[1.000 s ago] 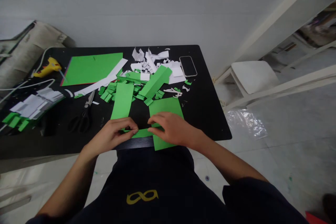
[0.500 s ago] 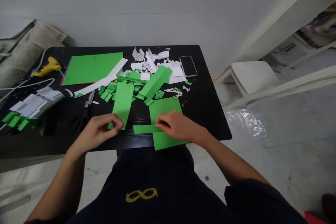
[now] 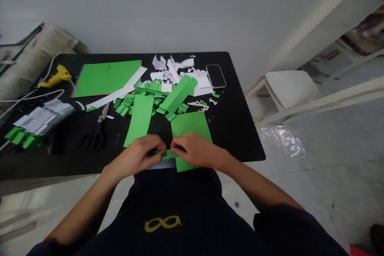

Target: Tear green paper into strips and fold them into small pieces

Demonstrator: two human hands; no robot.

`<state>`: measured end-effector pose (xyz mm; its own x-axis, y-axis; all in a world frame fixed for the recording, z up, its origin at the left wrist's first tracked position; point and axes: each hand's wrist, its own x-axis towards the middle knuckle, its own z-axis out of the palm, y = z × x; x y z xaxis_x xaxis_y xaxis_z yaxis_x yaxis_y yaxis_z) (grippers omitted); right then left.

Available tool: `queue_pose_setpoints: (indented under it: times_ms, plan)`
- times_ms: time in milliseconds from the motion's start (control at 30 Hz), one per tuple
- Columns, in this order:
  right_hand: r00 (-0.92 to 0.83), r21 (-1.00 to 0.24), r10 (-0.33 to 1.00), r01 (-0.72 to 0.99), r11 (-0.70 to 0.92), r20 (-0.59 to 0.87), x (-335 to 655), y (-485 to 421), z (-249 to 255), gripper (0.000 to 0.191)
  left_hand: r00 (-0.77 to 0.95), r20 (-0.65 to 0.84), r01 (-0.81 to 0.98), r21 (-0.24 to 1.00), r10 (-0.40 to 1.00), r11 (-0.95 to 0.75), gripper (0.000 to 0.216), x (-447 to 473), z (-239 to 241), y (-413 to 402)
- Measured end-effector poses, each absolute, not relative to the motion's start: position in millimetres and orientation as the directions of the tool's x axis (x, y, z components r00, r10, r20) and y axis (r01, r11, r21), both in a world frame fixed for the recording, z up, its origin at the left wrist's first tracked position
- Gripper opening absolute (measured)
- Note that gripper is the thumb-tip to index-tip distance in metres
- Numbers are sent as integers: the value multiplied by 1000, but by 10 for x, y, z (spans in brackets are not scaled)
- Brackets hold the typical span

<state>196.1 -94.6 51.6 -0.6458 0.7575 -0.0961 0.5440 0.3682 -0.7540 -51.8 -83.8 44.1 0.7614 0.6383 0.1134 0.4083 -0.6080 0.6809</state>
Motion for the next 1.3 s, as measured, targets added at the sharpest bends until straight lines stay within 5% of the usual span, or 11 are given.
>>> queue_pose_setpoints:
  times_ms: [400,867,1300]
  plan:
    - [-567,-768,814,576,280,-129,2154,-936,546,18,564,138,510,718,814,-474,12,-964,454,-759]
    - [-537,-858,844,431,278,3,1905,-990,448,7,691,142,376,767,709,-520,12,-527,351,-881]
    - [-525,-811,828,562,164,-196,2508,-943,600,8,593,148,429,774,792,-466,16,-1069,410,-755]
